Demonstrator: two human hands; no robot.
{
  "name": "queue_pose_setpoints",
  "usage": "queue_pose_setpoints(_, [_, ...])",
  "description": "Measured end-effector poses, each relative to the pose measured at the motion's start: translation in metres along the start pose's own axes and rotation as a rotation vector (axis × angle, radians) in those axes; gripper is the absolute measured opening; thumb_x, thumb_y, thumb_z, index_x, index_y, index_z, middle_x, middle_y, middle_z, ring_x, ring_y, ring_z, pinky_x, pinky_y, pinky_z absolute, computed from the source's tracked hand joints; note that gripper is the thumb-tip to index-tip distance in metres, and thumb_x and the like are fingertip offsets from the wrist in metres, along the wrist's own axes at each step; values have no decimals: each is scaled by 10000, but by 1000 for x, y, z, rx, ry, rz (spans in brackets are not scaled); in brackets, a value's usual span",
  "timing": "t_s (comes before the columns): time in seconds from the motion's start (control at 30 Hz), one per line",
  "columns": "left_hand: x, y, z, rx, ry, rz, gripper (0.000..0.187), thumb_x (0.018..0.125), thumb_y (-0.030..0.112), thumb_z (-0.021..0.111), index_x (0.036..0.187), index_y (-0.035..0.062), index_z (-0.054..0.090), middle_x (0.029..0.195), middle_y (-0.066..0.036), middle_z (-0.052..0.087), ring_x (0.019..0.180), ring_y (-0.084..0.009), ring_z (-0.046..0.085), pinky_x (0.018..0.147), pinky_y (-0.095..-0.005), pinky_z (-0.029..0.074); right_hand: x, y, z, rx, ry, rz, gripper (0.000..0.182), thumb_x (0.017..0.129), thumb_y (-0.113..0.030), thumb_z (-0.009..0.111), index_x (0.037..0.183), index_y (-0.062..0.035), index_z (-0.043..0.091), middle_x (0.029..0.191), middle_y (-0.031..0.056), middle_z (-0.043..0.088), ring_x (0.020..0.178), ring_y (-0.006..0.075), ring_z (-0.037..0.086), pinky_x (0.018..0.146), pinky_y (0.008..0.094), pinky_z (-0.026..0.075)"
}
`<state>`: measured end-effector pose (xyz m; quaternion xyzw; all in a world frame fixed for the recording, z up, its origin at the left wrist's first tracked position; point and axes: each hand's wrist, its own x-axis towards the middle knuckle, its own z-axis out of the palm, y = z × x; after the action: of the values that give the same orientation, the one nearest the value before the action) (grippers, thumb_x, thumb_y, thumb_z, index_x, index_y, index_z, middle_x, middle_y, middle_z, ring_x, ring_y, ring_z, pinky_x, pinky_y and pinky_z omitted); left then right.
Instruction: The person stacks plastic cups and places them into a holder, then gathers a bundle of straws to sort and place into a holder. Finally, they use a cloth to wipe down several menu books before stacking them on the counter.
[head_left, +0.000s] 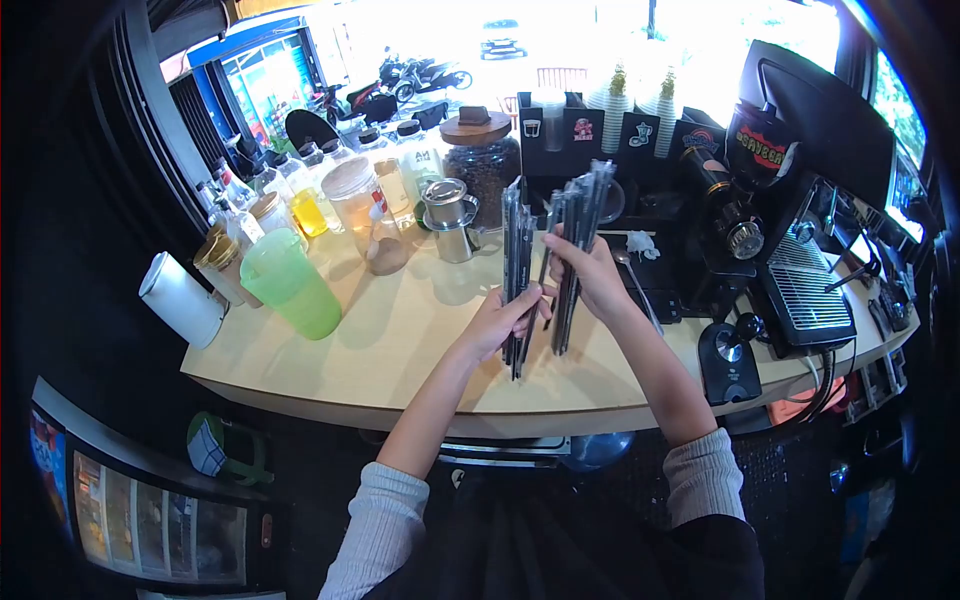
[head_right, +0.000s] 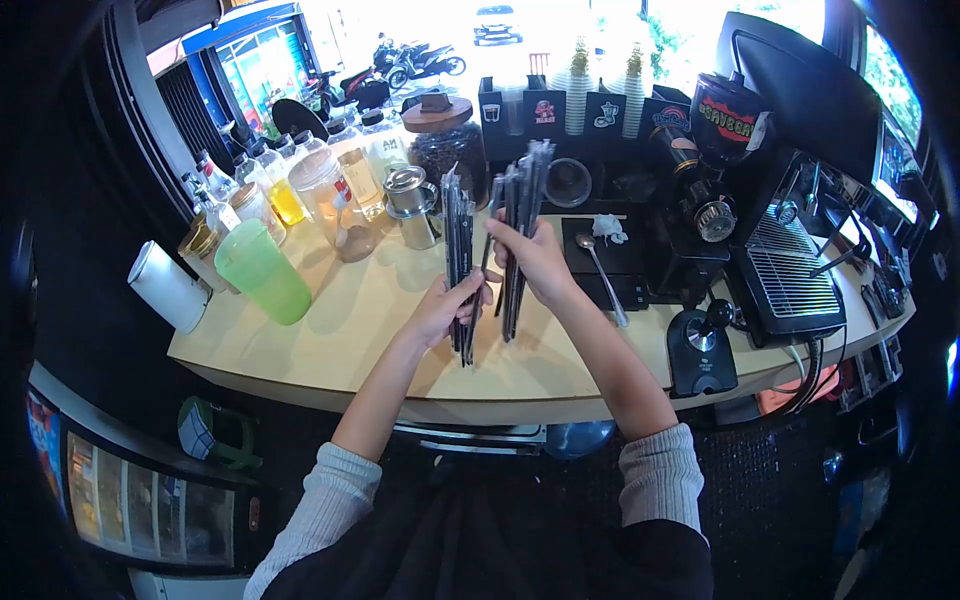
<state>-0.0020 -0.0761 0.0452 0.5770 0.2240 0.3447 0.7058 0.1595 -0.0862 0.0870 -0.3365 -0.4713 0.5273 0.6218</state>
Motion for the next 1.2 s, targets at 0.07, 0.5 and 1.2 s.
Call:
queue_pose_setpoints(0.07, [1, 2, 0, -40, 37, 58, 317, 929, 290, 446, 1070, 12, 505, 769, -48, 587, 452, -11, 339, 424, -162, 289, 3, -4, 3, 44, 61, -35, 143, 844, -137, 583, 905, -28, 512, 618, -7, 471, 506, 64, 443, 483, 214, 369])
queue_pose_setpoints(0.5, [7, -11, 9, 74, 127, 307, 281, 945, 239, 393, 874, -18, 480, 804, -101, 581, 477, -58, 428, 431, -196, 361, -6, -1, 8, -283, 21, 55, 214, 723, -154, 727, 731, -14, 564, 466, -15, 460, 379, 48, 414, 365, 217, 325])
queue_pose_setpoints(1.2, [4, -11, 14, 29, 173, 269, 251, 900, 185, 510, 998, -42, 549, 899, -136, 633, 759, -202, 647, 668, -292, 541, -3, -6, 0, -418, 34, -62, 204, 750, -195, 701, 748, -38, 571, 559, -14, 520, 447, 40, 457, 418, 207, 378])
